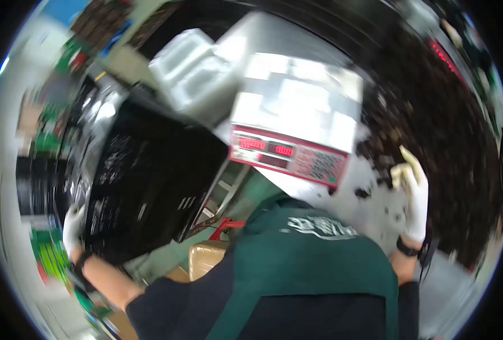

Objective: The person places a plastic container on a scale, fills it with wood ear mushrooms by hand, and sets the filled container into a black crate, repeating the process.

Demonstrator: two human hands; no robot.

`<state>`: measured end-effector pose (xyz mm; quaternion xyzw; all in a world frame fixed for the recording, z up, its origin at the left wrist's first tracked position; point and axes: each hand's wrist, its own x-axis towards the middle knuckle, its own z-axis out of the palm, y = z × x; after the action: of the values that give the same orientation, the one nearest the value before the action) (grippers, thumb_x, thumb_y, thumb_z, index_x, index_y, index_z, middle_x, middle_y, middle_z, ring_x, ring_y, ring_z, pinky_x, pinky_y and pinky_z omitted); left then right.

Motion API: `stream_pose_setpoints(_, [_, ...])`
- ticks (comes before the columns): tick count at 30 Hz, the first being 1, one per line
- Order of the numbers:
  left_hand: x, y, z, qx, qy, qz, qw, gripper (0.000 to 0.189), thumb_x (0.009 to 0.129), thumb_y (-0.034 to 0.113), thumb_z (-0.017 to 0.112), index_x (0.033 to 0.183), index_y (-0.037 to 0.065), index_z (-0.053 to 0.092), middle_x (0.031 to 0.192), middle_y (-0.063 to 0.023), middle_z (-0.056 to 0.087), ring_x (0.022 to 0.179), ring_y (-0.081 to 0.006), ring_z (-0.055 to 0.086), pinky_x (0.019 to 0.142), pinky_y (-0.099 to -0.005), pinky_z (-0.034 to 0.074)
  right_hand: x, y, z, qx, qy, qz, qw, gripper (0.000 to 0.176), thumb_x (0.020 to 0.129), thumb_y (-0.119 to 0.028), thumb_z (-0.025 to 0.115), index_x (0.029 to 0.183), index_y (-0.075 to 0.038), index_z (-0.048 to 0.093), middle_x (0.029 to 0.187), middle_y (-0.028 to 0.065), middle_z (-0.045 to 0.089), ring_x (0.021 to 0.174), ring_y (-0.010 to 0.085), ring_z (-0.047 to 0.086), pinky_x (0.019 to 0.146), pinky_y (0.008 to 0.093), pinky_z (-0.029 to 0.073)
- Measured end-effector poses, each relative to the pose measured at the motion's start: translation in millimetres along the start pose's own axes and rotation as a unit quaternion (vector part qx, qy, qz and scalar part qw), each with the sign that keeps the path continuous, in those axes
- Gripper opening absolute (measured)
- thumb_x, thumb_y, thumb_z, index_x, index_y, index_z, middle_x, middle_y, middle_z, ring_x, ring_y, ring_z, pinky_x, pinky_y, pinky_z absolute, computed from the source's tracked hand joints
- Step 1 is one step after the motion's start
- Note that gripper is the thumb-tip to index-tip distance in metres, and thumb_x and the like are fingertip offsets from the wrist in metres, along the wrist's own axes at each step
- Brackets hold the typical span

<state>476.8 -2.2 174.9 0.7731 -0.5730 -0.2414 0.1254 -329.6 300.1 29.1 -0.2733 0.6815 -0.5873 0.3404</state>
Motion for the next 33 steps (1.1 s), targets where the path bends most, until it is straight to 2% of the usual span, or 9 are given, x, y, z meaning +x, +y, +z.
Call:
stream_pose_setpoints(1, [-18,48,5,0.014,-0.021,-0.016,1.000,0.040,0.097,0.025,0.065,0.126,-0.003,0.062,0.093,-0.0067,0.070,0.071,-0.0094,0.058,0.063,-0.0261,0.049,-8,3,-8,0.013,0.021,0.009,1.000,0.043,0.103,-0.017,0.052,0.140,0.003,0.052,0.089,0.0041,0.068,0.069,0.0061,0.052,0.065,0.0212,0.043])
stream_pose_setpoints(4, [-51,164,54,0.221,0.288,0.134,0.922,0.043,0.101,0.022,0.060,0.137,-0.002,0.057,0.126,-0.0140,0.067,0.109,-0.0189,0.065,0.092,-0.0274,0.052,-33,6,-32,-0.041,0.076,0.036,0.996,0.040,0.102,-0.019,0.052,0.137,-0.001,0.057,0.093,0.0024,0.070,0.074,0.0058,0.057,0.069,0.0212,0.045])
stream_pose_setpoints(6, [-89,252,131,0.058,0.324,0.347,0.878,0.035,0.103,0.016,0.056,0.133,-0.002,0.059,0.127,-0.0125,0.067,0.115,-0.0235,0.065,0.100,-0.0317,0.049,-48,18,-44,-0.092,0.111,0.056,0.988,0.039,0.099,-0.018,0.054,0.134,-0.004,0.060,0.093,0.0019,0.071,0.076,0.0057,0.059,0.072,0.0216,0.047])
stream_pose_setpoints(9, [-119,339,241,0.109,0.141,0.556,0.812,0.033,0.101,0.006,0.057,0.133,-0.003,0.059,0.131,-0.0142,0.065,0.118,-0.0214,0.061,0.103,-0.0318,0.044,-69,42,-42,-0.228,0.141,0.057,0.962,0.039,0.094,-0.014,0.059,0.132,-0.008,0.061,0.092,0.0029,0.069,0.078,0.0084,0.061,0.076,0.0247,0.050])
stream_pose_setpoints(14, [48,350,345,0.226,0.096,0.553,0.796,0.046,0.104,0.022,0.050,0.137,-0.010,0.048,0.136,-0.0291,0.055,0.130,-0.0425,0.051,0.109,-0.0440,0.040,-104,91,-27,-0.445,0.144,-0.037,0.883,0.038,0.086,-0.009,0.065,0.124,-0.010,0.064,0.109,0.0119,0.063,0.101,0.0297,0.062,0.089,0.0361,0.052])
stream_pose_setpoints(23, [43,359,347,0.213,0.078,0.463,0.857,0.028,0.094,0.024,0.067,0.095,-0.004,0.072,0.092,-0.0167,0.073,0.086,-0.0303,0.071,0.080,-0.0372,0.053,-45,137,43,-0.445,0.074,-0.183,0.873,0.023,0.084,-0.012,0.067,0.107,-0.010,0.068,0.111,0.0058,0.065,0.107,0.0271,0.059,0.089,0.0380,0.049])
stream_pose_setpoints(25, [35,366,339,0.166,0.043,0.423,0.890,0.027,0.093,0.022,0.069,0.096,-0.004,0.072,0.090,-0.0138,0.074,0.084,-0.0246,0.070,0.079,-0.0348,0.053,-32,143,35,-0.458,0.017,-0.170,0.872,0.017,0.083,-0.011,0.068,0.100,-0.011,0.068,0.106,0.0040,0.066,0.103,0.0260,0.060,0.087,0.0374,0.049])
stream_pose_setpoints(30, [60,356,322,0.085,0.078,0.404,0.907,0.021,0.091,0.016,0.072,0.103,-0.002,0.074,0.094,-0.0126,0.075,0.087,-0.0156,0.069,0.082,-0.0296,0.053,16,127,-3,-0.350,0.191,-0.200,0.895,0.015,0.081,-0.005,0.070,0.095,-0.009,0.069,0.096,0.0057,0.067,0.096,0.0266,0.062,0.085,0.0360,0.051])
stream_pose_setpoints(33, [4,378,317,-0.024,0.154,0.427,0.891,0.020,0.094,0.010,0.068,0.108,-0.003,0.072,0.102,-0.0118,0.074,0.091,-0.0178,0.068,0.086,-0.0294,0.053,65,106,-34,-0.410,0.208,-0.190,0.867,0.042,0.079,-0.011,0.074,0.120,-0.013,0.065,0.117,0.0092,0.064,0.110,0.0308,0.057,0.095,0.0404,0.049])
